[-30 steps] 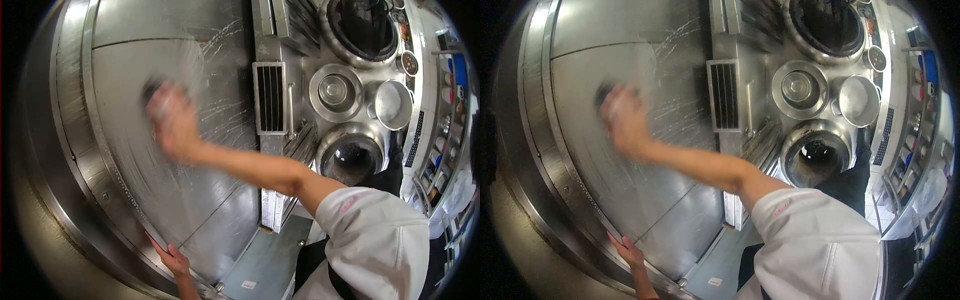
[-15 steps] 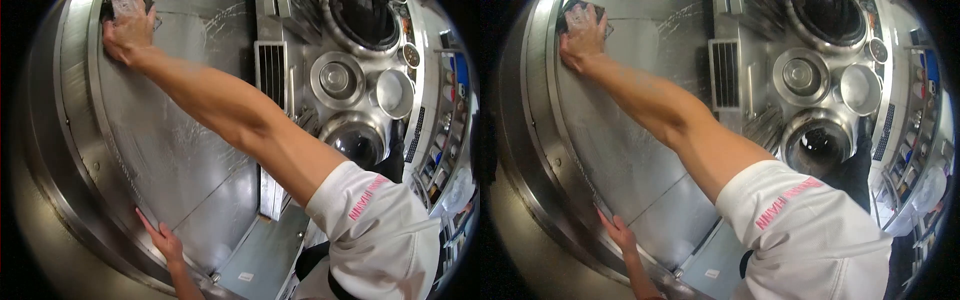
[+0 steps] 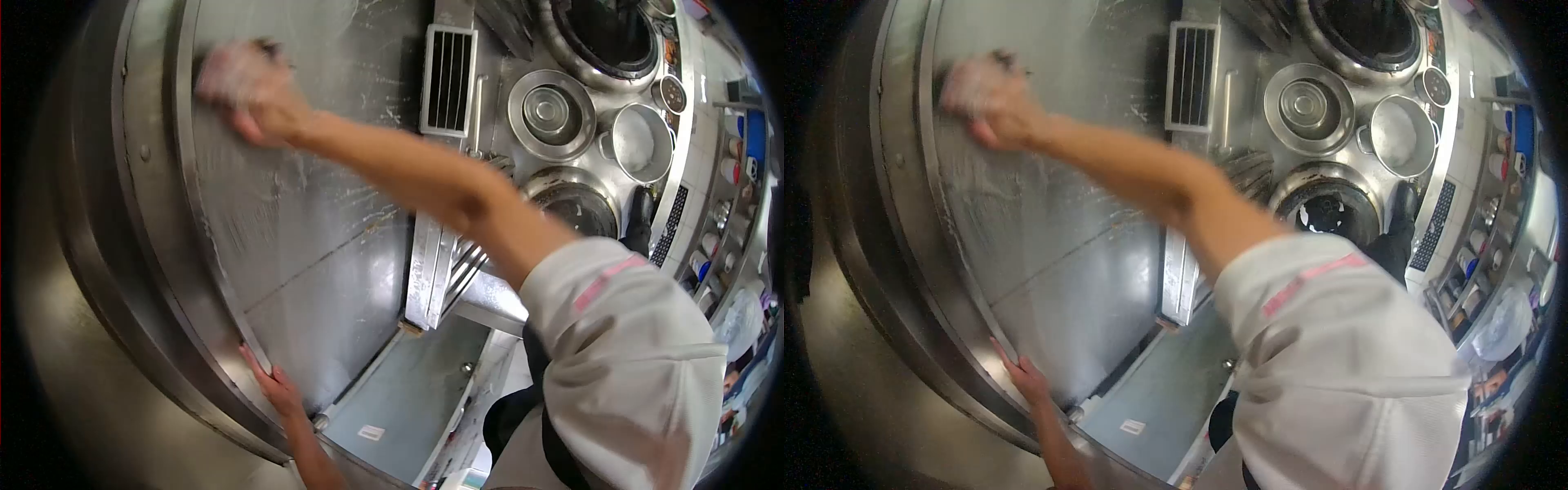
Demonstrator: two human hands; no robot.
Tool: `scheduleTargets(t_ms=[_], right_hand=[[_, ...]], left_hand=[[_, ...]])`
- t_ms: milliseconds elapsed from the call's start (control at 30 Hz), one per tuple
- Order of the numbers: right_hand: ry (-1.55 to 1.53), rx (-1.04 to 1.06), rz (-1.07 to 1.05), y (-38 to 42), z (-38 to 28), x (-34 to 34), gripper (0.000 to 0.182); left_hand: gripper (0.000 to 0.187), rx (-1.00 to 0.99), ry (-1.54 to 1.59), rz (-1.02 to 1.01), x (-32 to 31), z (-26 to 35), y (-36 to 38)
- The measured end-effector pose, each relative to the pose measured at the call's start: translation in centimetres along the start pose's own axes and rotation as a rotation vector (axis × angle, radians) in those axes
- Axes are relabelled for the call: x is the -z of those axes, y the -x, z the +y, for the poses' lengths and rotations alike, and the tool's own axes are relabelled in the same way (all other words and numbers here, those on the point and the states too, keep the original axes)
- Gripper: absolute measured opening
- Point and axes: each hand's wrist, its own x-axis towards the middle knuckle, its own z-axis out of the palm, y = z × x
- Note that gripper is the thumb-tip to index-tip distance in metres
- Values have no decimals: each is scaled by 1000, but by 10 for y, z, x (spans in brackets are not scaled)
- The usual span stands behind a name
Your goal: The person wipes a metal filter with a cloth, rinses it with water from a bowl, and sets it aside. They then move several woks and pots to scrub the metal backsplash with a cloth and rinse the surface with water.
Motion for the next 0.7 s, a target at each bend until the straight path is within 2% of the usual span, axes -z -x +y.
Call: scheduleTargets(t_ms=[33,100,133,200,267,333,367,433,467,500,567,633,700], right_hand=[[-3,1,-16,18,-29,-15,76],[225,-571,221,52,-124,-61,69],[233,-560,220,67,-123,-55,69],[-24,21,-191,105,-120,-26,68],[234,87,-284,52,-62,6,66],[39,-715,165,-25,-29,-1,67],[19,-747,160,-11,-43,-30,67],[489,-497,401,27,-92,-78,65],[275,-451,216,69,-145,-89,60],[278,-435,200,89,-136,-76,60],[330,-172,-77,126,-128,-42,54],[391,98,-358,144,-108,-8,49],[269,-674,0,104,-48,-1,46]], left_hand=[[58,12,12,0,-9,-4,2],[59,-97,-76,22,-3,-10,-1],[59,-102,-65,28,-2,-9,-3],[60,-85,-66,32,-5,-15,1],[59,-128,-42,48,-4,-23,-4],[59,-126,-27,69,-11,-23,-2],[58,-86,-32,59,-13,-14,-7],[58,-45,-50,37,1,-12,-1],[58,-63,-19,60,-4,-17,-4],[58,-76,17,63,-10,-18,0],[56,-57,71,56,-6,-13,5],[55,-123,-33,76,-8,-4,-2],[55,-160,-49,81,-9,-10,-7]])
